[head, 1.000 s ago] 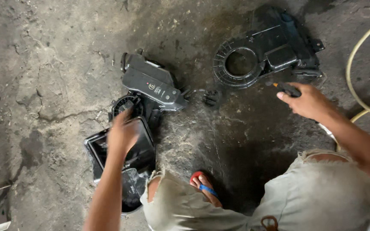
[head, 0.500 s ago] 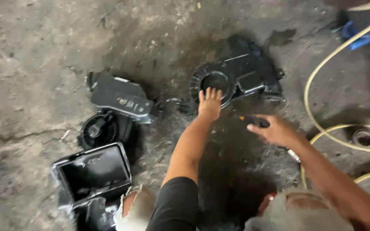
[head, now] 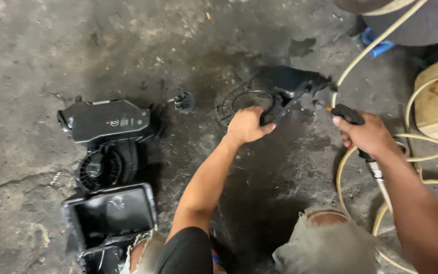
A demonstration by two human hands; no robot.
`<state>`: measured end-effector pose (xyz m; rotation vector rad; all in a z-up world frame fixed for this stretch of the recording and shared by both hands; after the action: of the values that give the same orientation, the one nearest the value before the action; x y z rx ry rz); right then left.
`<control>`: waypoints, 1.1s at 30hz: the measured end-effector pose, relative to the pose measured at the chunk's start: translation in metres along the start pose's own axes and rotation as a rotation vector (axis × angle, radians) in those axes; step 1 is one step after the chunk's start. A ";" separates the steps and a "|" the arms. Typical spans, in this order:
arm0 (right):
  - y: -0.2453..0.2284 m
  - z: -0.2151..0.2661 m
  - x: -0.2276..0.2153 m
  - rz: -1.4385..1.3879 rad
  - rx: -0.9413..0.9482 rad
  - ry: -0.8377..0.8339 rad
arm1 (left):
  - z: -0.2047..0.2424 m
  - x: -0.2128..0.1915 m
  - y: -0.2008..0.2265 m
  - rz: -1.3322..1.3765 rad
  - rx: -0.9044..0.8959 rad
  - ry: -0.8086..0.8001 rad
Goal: The person uses a screwdriver to scrape and clean a black plastic part, then flips it over to clean the other side. The person continues scraping the surface of the part while sitting on the floor.
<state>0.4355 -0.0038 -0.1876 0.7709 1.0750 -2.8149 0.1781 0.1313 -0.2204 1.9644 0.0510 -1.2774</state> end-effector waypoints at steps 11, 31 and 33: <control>-0.130 0.166 0.029 0.325 -0.328 -0.045 | 0.012 -0.144 -0.008 0.520 -0.265 0.400; -0.165 0.235 0.055 0.470 -0.457 0.051 | 0.011 -0.112 -0.040 0.977 -0.369 0.635; -0.154 0.226 0.061 0.540 -0.359 0.054 | 0.009 -0.113 -0.040 0.981 -0.363 0.653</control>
<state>0.2524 -0.0211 0.0239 0.9284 1.1253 -2.0967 0.0987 0.1938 -0.1561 1.6370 -0.3026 0.0194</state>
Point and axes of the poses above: each hand's wrist, its own z-axis away from the middle knuckle, its own x-axis out of the palm, y = z × x, the point moved 10 cm from there along -z, towards the middle knuckle, and after that the axes turned 14 degrees about x, right-handed, at the moved point
